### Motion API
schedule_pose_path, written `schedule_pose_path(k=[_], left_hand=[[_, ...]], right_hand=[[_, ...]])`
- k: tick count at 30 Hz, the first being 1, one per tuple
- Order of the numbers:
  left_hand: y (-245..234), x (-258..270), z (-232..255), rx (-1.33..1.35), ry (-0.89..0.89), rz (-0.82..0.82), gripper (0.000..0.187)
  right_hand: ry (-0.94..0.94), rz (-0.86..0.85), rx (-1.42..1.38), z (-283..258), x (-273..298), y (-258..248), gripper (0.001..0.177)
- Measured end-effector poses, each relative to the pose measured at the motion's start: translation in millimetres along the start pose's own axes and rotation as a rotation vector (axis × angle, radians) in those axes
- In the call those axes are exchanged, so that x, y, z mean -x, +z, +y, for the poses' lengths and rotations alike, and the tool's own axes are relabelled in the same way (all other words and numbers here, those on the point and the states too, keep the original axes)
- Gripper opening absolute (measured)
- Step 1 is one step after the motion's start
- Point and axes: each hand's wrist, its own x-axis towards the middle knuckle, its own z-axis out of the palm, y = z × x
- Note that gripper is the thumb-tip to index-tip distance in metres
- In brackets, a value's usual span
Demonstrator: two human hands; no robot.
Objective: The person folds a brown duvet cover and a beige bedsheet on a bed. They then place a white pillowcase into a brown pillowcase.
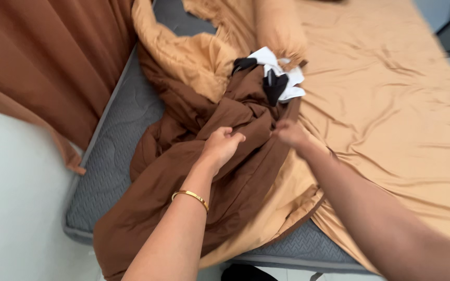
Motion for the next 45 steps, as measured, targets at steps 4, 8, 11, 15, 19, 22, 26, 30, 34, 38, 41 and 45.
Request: schedule_pose_path(k=[4, 8, 11, 15, 19, 22, 26, 30, 34, 38, 41, 45], left_hand=[[23.8, -21.9, -3.8, -0.013, 0.02, 0.132, 0.06], [29.2, -27.0, -4.5, 0.048, 0.009, 0.195, 0.051], [29.2, -24.6, -1.7, 0.096, -0.032, 0.225, 0.046], [31.4, -26.4, 0.7, 0.109, -0.064, 0.253, 0.043], [40.7, -37.9, 2.4, 0.254, -0.094, 0.204, 0.041], [54.1, -49.1, 10.2, 0.312, -0.134, 0.111, 0.038], [79.7, -71.1, 30.5, 0.539, -0.303, -0.057, 0.044], [102.1, -98.5, 50.0, 0.965, -0.222, -0.46, 0.053], [130.3, -88.6, 79.6, 0.618, 0.085, -0.083, 0.036], [143.0, -55.2, 91.8, 0.264, 0.209, -0.451, 0.029], [144.9, -22.2, 64.7, 0.083, 0.246, -0.687, 0.029], [104.4, -18.0, 45.0, 0.201, -0.031, -0.798, 0.029]], right_hand=[[0.117, -0.232, -0.17, -19.9, -61.2, -24.0, 0.069], [0.207, -0.334, -0.412, -36.4, -102.9, -27.0, 0.081], [0.33, -0.289, -0.65, -24.4, -137.5, -19.7, 0.087], [0.258, -0.271, -0.91, 21.6, -182.2, -10.6, 0.068], [0.011, -0.236, -1.026, 48.2, -177.0, -16.9, 0.036], [-0.163, -0.207, -1.032, 30.6, -122.3, -28.8, 0.016], [-0.146, -0.473, -1.002, -2.4, -5.5, -57.3, 0.013], [-0.18, -0.982, -1.101, 5.2, 120.0, -75.9, 0.016], [-0.054, -0.557, -1.232, 3.0, 164.1, -91.1, 0.021], [0.427, -0.149, -1.234, -20.3, 151.2, -117.3, 0.059], [0.4, -0.188, -1.18, -24.0, 117.8, -115.6, 0.045], [0.259, -0.114, -1.069, -7.5, 93.6, -80.9, 0.037]])
